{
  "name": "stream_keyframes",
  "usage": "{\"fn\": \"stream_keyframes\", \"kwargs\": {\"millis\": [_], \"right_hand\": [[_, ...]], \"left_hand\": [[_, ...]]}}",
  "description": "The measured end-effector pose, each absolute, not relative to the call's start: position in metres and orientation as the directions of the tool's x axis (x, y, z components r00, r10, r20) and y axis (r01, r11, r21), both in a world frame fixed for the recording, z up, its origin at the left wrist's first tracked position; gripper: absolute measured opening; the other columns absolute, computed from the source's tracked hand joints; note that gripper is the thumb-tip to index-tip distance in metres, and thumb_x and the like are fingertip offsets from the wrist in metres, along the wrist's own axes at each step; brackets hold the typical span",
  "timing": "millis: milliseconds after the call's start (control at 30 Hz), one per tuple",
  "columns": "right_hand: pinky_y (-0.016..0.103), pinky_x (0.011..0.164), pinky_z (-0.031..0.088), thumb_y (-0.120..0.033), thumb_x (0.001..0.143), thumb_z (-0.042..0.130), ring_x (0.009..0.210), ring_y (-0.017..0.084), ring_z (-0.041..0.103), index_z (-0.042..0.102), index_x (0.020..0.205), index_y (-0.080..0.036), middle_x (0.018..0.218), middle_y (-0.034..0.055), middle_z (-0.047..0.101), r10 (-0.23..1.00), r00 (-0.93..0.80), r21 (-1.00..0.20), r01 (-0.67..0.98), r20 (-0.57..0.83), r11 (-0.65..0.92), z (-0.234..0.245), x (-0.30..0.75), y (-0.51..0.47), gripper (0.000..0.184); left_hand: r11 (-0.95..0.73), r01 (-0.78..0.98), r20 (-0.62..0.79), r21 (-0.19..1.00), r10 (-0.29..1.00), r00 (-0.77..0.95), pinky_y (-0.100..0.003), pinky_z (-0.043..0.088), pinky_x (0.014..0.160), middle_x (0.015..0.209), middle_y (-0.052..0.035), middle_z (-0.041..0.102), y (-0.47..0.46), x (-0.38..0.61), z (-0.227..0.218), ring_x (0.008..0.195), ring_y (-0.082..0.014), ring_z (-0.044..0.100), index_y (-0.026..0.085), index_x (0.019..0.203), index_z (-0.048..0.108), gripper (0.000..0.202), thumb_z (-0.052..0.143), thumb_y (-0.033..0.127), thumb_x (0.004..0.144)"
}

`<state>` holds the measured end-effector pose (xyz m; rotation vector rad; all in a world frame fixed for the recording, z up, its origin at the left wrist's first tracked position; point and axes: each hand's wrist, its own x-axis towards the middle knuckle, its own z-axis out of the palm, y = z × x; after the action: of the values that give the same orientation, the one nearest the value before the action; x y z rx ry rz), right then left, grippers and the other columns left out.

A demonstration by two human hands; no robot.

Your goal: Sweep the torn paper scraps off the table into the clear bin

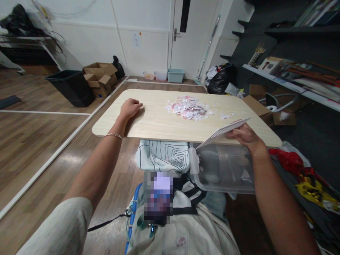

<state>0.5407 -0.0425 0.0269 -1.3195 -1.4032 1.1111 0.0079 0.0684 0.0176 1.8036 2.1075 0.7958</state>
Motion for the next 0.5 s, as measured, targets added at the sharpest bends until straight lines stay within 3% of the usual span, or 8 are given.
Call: {"fn": "stream_keyframes", "kwargs": {"millis": [200, 500], "right_hand": [[0.036, 0.059, 0.061, -0.03, 0.049, 0.092, 0.064, 0.024, 0.071, 0.07, 0.082, -0.034, 0.073, -0.0039, 0.08, 1.0, -0.01, -0.979, 0.204, 0.011, 0.012, 0.0224, 0.5443, -0.0407, 0.04], [0.039, 0.061, 0.059, -0.031, 0.048, 0.092, 0.069, 0.026, 0.07, 0.069, 0.087, -0.036, 0.078, -0.0038, 0.08, 0.998, -0.01, -0.976, 0.206, 0.064, 0.065, 0.023, 0.5399, -0.0394, 0.046]], "left_hand": [[0.089, 0.829, 0.145, 0.552, 0.969, -0.2, -0.043, 0.044, 0.086, 0.072, -0.0041, 0.06, 0.0657, 0.0096, 0.0202, 0.084, -0.0286, 0.062, 0.028, 0.071, 0.059, 0.03, 0.065, 0.04, 0.098], [0.091, 0.824, 0.137, 0.559, 0.97, -0.2, -0.044, 0.047, 0.088, 0.072, -0.0056, 0.06, 0.0645, 0.01, 0.0213, 0.089, -0.0319, 0.063, 0.026, 0.08, 0.07, 0.024, 0.064, 0.04, 0.099]]}}
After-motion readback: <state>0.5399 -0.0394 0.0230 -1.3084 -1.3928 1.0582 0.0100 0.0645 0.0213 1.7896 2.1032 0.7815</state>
